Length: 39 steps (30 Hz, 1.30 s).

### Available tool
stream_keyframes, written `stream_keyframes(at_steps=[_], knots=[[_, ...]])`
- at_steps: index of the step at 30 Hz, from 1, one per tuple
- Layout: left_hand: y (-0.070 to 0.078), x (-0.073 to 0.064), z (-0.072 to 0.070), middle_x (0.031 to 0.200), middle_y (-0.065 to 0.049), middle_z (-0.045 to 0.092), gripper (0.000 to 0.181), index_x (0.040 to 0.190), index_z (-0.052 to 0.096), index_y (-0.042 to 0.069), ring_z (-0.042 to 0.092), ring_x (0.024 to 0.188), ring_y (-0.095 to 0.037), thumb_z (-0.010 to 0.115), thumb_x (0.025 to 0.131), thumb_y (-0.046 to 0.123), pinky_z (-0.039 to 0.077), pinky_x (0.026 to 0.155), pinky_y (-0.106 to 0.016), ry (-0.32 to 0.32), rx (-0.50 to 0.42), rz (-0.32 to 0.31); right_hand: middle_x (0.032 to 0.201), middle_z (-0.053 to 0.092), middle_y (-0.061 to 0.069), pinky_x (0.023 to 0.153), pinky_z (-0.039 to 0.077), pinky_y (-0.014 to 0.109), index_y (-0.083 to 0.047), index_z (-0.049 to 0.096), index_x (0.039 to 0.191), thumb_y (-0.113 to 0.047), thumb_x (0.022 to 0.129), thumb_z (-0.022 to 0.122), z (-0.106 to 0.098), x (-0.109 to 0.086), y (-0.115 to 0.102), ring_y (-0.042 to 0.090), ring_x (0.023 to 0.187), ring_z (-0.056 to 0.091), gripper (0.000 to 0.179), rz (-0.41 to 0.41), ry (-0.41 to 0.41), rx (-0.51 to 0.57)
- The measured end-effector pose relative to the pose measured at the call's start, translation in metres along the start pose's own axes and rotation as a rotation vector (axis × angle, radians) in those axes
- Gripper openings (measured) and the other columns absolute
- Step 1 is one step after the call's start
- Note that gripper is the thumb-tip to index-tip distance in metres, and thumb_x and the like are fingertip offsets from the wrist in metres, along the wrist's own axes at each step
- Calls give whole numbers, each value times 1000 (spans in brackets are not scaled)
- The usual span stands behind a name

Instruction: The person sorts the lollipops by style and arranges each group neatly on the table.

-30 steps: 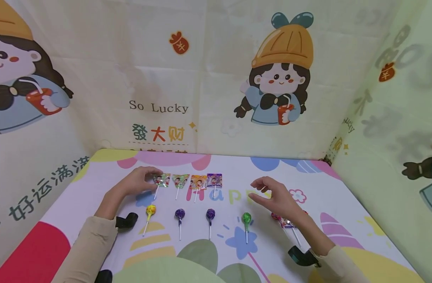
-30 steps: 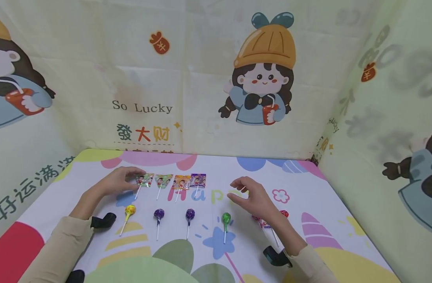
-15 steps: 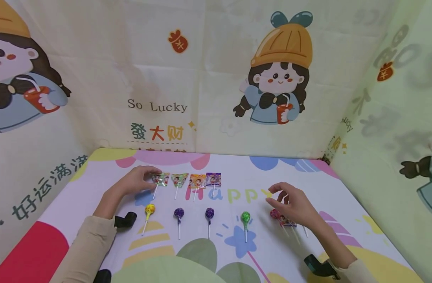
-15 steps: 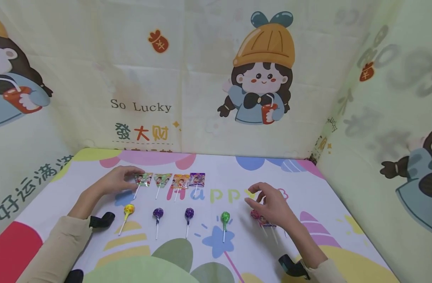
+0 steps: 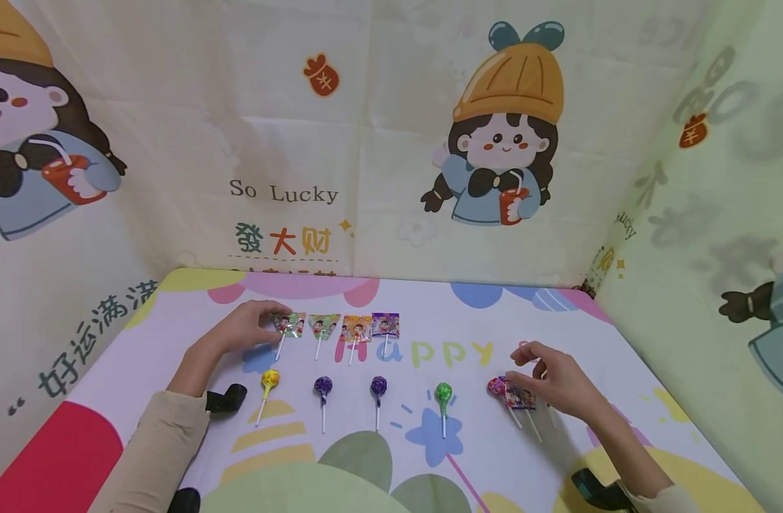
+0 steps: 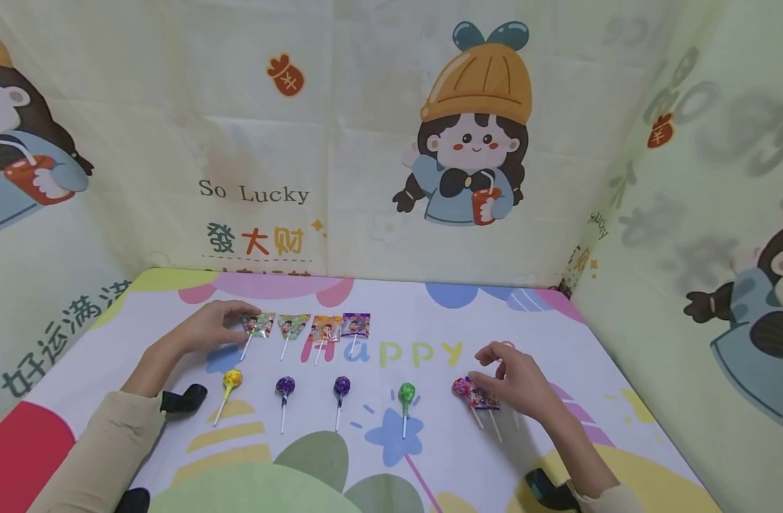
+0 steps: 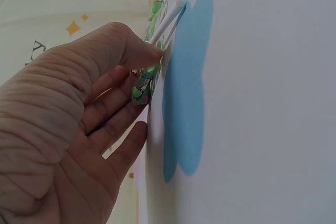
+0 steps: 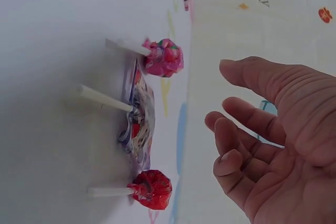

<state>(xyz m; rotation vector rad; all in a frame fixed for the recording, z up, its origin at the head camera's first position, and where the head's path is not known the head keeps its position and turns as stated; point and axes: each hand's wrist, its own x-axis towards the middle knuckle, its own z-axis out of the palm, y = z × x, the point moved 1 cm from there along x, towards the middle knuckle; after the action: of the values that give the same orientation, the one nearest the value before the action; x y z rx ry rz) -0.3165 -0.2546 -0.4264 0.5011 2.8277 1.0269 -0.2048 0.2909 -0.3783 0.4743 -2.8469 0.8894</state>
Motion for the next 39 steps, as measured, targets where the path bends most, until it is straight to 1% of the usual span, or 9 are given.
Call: stream_keyframes(at_steps=[6,11,14,18,24,28,32,35,39], knots=[[1,-1,0,138,-18,62,54,136,63,3,49,135,-44,79,86,9,38,113,-58,-2,-8,0,103,72,11,57,48,24,-3,69,108,-22,86,84,0,-3,6,7,70,53,33,33,-47,-3],[4,-2,-1,138,-19,62,54,136,63,2,49,136,-44,80,86,10,38,113,-58,2,2,7,104,70,12,58,49,25,-1,68,111,-19,83,85,-1,-5,8,8,67,53,37,51,-121,3],[5,-2,-2,138,-19,62,54,135,63,2,49,136,-44,80,85,10,38,113,-58,4,-1,7,105,69,11,59,48,25,-1,67,112,-20,81,87,-2,-5,9,11,69,53,41,73,-165,-10],[5,-2,-1,138,-19,62,54,135,63,2,49,135,-44,80,85,9,38,113,-58,4,0,7,101,67,7,60,45,25,-1,67,113,-24,80,88,-2,-4,11,13,71,51,46,98,-205,-41],[4,-1,0,139,-19,61,54,136,63,3,48,136,-44,79,85,9,39,113,-58,-1,-4,-9,104,68,8,62,45,25,-2,68,111,-24,77,90,-1,-1,12,17,75,51,46,89,-233,-115],[2,-1,0,139,-19,61,54,136,62,2,48,136,-44,79,85,8,38,113,-58,-4,-7,-6,106,69,7,68,48,29,-4,69,110,-24,76,91,-1,1,11,20,84,51,46,87,-245,-161],[0,-1,-1,139,-19,61,54,136,63,2,48,135,-44,78,85,8,38,113,-59,-3,-6,-2,106,70,6,75,46,35,-5,70,108,-27,75,91,-2,5,12,25,94,50,45,57,-251,-184],[0,-1,-1,138,-19,62,53,136,63,3,49,135,-44,79,86,9,39,113,-59,-2,-5,0,104,70,4,76,44,37,-7,70,106,-29,74,92,-1,8,13,27,98,49,44,41,-263,-192],[0,-2,-1,138,-18,62,53,136,63,4,49,134,-43,79,86,10,39,113,-59,-4,-4,-2,103,68,1,76,44,38,-10,70,104,-31,73,93,-1,10,14,27,99,47,44,63,-282,-186]])
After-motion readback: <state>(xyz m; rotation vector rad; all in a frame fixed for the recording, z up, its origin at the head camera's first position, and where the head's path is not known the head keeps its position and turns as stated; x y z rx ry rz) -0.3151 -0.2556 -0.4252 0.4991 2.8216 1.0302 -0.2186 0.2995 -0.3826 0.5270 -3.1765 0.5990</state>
